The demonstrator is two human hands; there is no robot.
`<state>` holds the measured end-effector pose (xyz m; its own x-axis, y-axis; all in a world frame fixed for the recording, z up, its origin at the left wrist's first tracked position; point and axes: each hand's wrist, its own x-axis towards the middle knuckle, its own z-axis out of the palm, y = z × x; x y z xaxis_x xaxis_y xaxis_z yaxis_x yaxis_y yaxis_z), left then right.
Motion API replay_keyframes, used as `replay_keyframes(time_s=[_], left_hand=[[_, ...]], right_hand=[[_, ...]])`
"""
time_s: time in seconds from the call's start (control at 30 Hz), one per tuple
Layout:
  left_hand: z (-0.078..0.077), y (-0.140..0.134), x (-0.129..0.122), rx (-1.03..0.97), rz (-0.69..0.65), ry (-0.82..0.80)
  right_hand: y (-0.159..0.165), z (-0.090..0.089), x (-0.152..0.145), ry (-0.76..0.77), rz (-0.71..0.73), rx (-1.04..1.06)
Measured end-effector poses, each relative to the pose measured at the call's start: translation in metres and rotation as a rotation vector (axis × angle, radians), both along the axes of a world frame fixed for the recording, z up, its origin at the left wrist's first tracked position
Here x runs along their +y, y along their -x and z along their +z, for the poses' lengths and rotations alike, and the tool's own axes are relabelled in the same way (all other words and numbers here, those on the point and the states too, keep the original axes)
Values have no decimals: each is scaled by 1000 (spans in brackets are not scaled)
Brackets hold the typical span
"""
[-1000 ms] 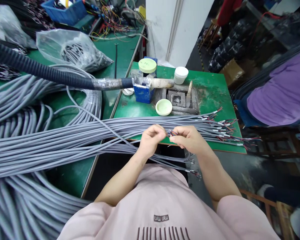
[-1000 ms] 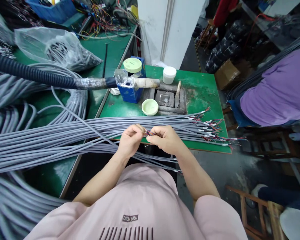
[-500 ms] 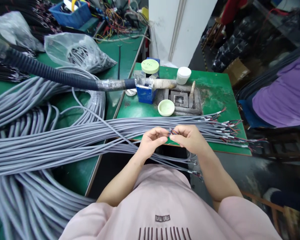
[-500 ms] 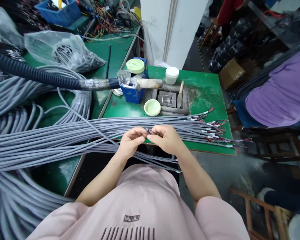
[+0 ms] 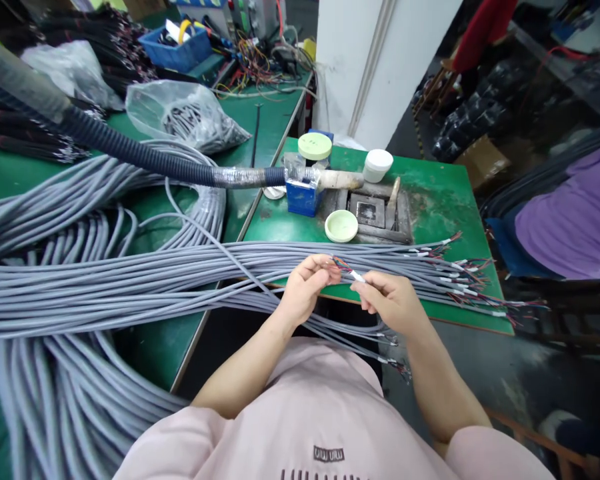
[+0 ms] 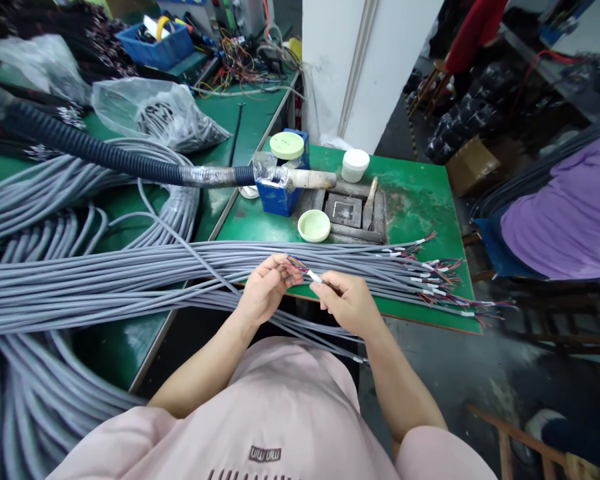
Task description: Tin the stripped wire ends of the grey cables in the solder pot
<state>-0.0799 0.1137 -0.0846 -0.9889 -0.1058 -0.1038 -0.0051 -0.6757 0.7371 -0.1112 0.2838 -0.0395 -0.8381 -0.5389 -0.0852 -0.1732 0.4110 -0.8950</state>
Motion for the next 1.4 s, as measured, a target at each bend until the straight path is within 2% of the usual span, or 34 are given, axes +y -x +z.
replay_keyframes(time_s=[0.17,0.4,0.73,0.9,1.03,1.2,1.4], left_hand=[[7,-4,11,-9,73,130],[8,-4,17,-68,137,60],[10,-10,23,-44,219,48],[13,-16,24,-15,201,-6],[15,-18,21,-35,197,-19],[15,-18,14,-10,178,51],[12,-17,13,-18,168,82]], right_hand=[[-12,-4,-3,9,1,46],[-22,-11,-6,146,-50,-108],[-35,-13,-13,200,-170,-90],[-42,-9,-17,198,-204,-30],[-41,-13,-17,188,-193,-46],[-41,-17,-16,175,-136,-70],[-47,-6,-20,149,-173,-87]])
